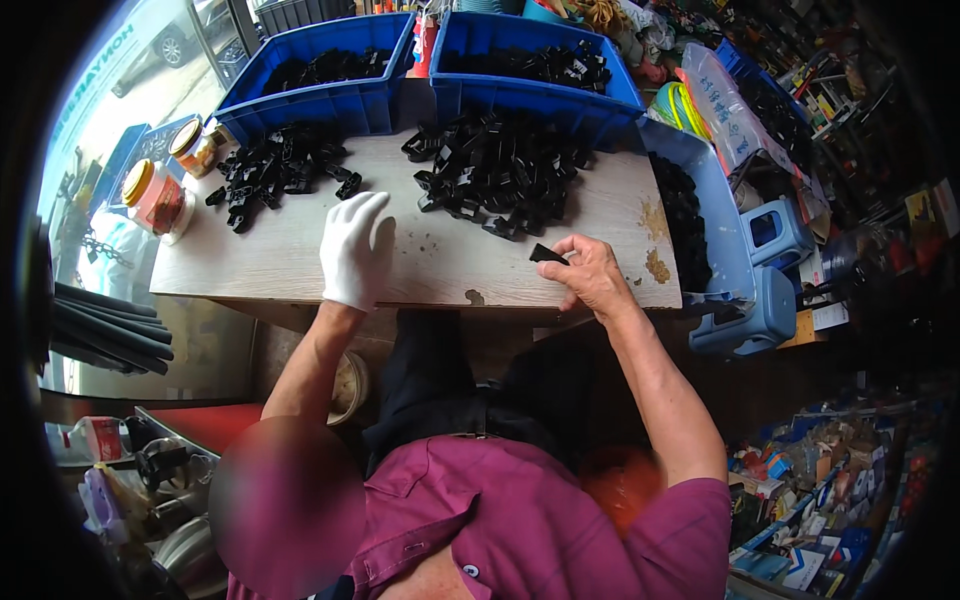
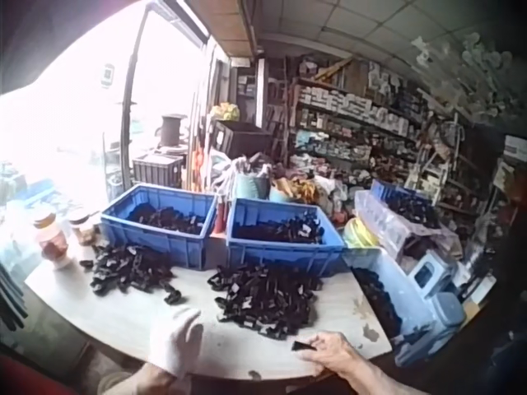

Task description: The person inspects and sorts small black plastic components on a workbench by hand, wearing a white glove.

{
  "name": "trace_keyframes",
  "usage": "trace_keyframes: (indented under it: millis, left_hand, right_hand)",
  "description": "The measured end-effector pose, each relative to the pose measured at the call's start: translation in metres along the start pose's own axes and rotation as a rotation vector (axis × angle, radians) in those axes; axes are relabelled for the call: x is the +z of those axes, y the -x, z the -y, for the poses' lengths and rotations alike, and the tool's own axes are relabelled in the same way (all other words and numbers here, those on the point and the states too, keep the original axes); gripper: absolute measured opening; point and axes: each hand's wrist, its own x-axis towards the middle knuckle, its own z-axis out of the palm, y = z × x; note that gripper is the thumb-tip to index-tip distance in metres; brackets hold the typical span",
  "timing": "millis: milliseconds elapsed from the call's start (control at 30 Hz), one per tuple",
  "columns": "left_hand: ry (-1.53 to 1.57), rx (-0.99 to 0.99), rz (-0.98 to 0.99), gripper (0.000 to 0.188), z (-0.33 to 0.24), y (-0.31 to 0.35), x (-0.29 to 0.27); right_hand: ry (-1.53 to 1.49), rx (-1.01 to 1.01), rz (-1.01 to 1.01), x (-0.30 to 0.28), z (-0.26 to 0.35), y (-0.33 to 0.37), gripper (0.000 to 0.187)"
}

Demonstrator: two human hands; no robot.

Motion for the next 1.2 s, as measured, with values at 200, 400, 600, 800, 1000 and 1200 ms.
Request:
trace_keyframes:
  millis: [200, 400, 600, 800, 1000, 1200]
  left_hand:
    - [-0.370, -0.035, 0.242, 0.011, 0.058, -0.030, 0.016]
    - [-0.338, 0.039, 0.237, 0.013, 0.069, -0.025, 0.018]
    - [-0.308, 0.081, 0.199, 0.015, 0.061, -0.023, 0.015]
    - [-0.295, 0.065, 0.313, 0.026, 0.041, -0.016, 0.010]
    - [-0.075, 0.015, 0.223, 0.036, 0.011, -0.005, 0.005]
    - [0.360, -0.334, 0.192, 0.037, -0.026, 0.006, 0.010]
  right_hand:
    - [-0.112, -0.031, -0.462, -0.079, 0.014, -0.008, 0.041]
    - [-0.238, -0.111, -0.807, -0.093, 0.027, -0.030, 0.038]
    - [-0.089, -0.053, -0.218, -0.005, 0.028, -0.021, 0.041]
    - [0.121, -0.079, -0.123, 0.032, 0.030, -0.029, 0.044]
    - [0.363, -0.050, -0.180, 0.048, 0.036, -0.042, 0.045]
    - [0.499, -0.081, -0.179, 0.061, 0.045, -0.047, 0.042]
